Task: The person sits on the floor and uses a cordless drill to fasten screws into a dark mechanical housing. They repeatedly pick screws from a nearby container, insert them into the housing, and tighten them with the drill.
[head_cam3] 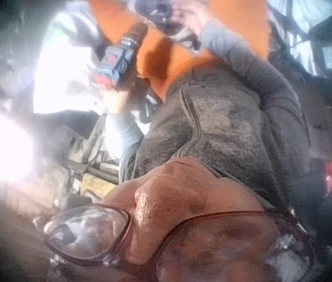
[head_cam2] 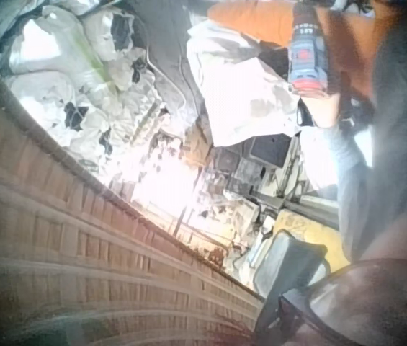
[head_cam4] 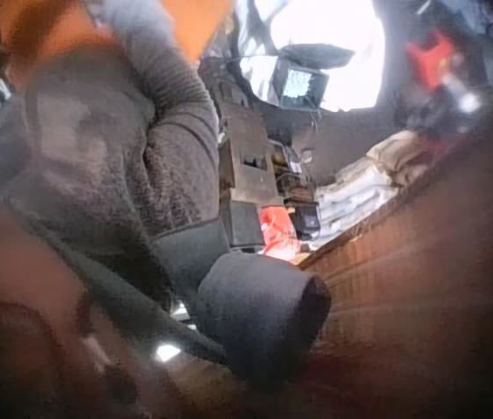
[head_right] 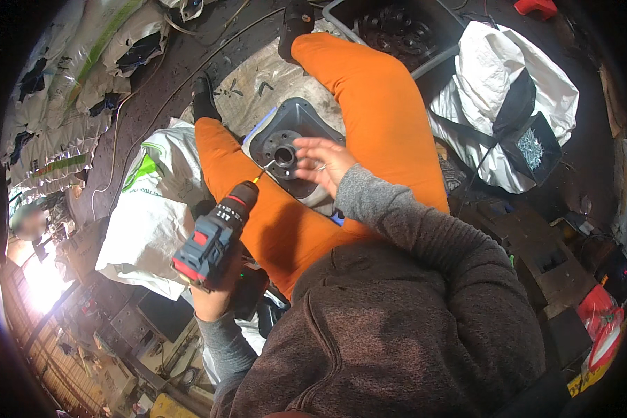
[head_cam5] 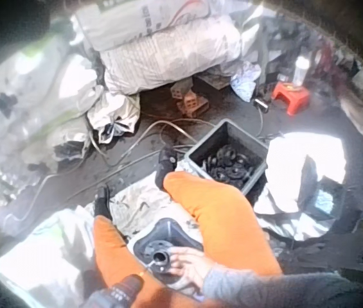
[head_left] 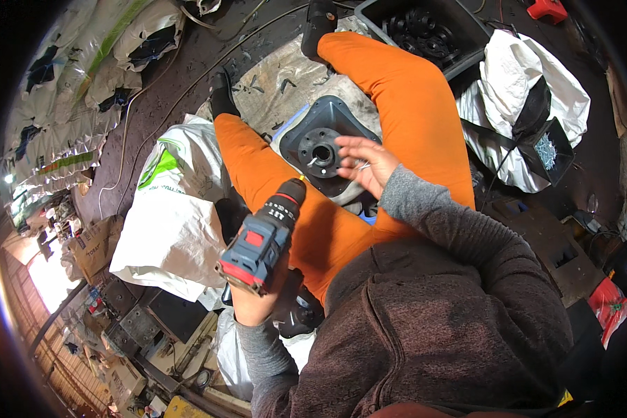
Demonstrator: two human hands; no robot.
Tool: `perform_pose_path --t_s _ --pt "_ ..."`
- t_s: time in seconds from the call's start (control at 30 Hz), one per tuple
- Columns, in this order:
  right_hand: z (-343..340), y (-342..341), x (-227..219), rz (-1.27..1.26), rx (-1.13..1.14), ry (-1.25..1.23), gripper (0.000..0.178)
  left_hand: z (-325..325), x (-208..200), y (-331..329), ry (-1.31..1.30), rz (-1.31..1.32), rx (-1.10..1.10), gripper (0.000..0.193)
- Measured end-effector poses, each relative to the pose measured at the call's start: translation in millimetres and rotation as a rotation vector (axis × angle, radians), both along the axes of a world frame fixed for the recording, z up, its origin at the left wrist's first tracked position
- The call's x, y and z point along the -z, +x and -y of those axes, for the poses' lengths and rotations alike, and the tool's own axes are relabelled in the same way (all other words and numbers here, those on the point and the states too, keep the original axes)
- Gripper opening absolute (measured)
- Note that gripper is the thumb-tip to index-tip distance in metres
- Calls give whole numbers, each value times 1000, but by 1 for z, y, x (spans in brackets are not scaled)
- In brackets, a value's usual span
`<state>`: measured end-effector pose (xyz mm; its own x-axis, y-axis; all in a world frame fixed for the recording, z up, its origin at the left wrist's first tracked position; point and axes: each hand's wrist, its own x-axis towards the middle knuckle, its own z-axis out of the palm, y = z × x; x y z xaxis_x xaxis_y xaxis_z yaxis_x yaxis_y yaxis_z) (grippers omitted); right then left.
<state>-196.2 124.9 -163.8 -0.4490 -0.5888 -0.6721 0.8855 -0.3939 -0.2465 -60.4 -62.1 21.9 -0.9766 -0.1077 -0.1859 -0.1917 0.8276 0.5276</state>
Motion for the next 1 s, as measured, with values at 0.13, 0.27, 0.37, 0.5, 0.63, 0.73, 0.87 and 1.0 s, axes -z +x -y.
perform_pose_path --t_s 0.13,0.27,0.37,0.5,0.63,0.73,0.87,1.0 --pt "3 -9 14 -74 86 204 28 9 11 -8 123 21 -153 27" --pt "18 -9 25 -175 -55 352 30 20 22 -14 76 116 -117 28" --pt "21 -7 33 -229 -119 402 38 22 27 -20 120 153 -166 27" --pt "28 -5 37 -231 -193 452 40 27 34 -24 135 215 -219 28" --pt "29 -2 50 -289 -85 403 39 34 21 -59 128 330 34 36" --pt "36 4 56 -335 -97 399 33 51 22 -61 -48 359 246 58" --pt "46 7 61 -265 -81 465 33 44 17 -78 82 450 27 38" --pt "39 -2 53 -258 -162 498 35 50 28 -85 70 343 203 30"
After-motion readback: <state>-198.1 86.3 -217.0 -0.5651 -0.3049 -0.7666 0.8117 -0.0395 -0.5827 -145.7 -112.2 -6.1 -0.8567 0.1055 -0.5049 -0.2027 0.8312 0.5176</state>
